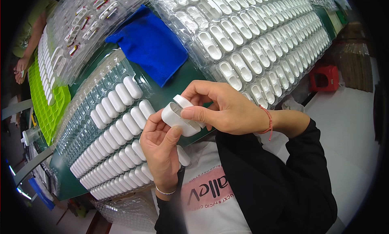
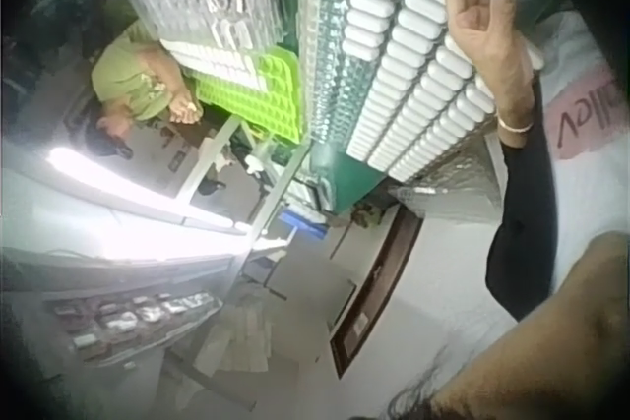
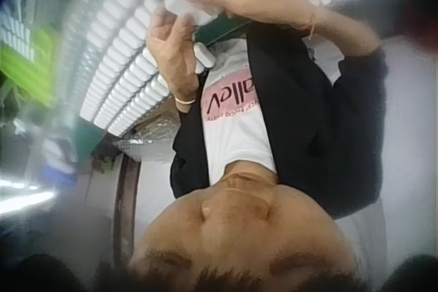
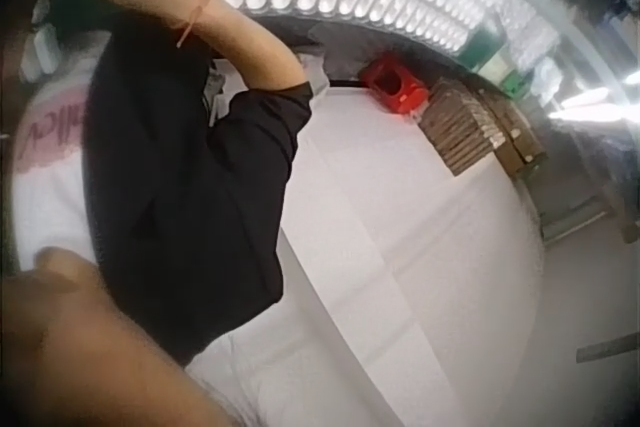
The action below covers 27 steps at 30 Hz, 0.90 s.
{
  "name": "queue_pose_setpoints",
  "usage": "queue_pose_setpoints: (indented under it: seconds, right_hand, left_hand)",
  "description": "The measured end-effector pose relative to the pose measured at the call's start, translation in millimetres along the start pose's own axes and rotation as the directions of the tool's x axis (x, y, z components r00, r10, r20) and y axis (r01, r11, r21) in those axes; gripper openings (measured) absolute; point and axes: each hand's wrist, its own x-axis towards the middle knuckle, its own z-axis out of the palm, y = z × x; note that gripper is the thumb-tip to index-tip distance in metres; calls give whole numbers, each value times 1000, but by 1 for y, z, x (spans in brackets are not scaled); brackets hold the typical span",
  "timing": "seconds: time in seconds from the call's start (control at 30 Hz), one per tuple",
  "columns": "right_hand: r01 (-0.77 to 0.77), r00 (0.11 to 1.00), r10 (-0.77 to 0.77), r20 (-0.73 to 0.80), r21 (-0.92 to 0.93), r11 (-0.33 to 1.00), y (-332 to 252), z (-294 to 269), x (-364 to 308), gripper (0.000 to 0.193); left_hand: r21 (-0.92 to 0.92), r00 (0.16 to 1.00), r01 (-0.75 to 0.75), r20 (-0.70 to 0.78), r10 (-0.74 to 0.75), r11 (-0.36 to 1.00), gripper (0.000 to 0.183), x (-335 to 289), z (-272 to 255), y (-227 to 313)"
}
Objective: The person picks up a white earbud case and a lid by hand, fits the lid onto the case, and presses them together. After closing the case, the person places it into a clear plastic tray and repeats the process.
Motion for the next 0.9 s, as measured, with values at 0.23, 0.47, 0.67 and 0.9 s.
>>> queue_pose_setpoints:
  seconds: [0.23, 0.47, 0.67, 0.9]
  right_hand:
    - [-49, 995, 52, 88, -38, 998, -3, -3, 0, 27]
    - [-9, 998, 14, 57, -94, 996, 4, 0, -1, 25]
    - [19, 1000, -17, 22, -99, 995, 8, 3, -2, 23]
    - [29, 999, -30, -21, -39, 999, 12, 7, -4, 23]
  left_hand:
    - [23, 1000, 15, 1, -15, 1000, 51, 0, -1, 3]
    - [23, 1000, 21, -7, -21, 1000, 52, 0, -4, 0]
    - [-31, 998, 37, -45, -38, 999, 45, 1, 4, 3]
    - [-21, 998, 31, -53, -32, 999, 44, 0, 3, 1]
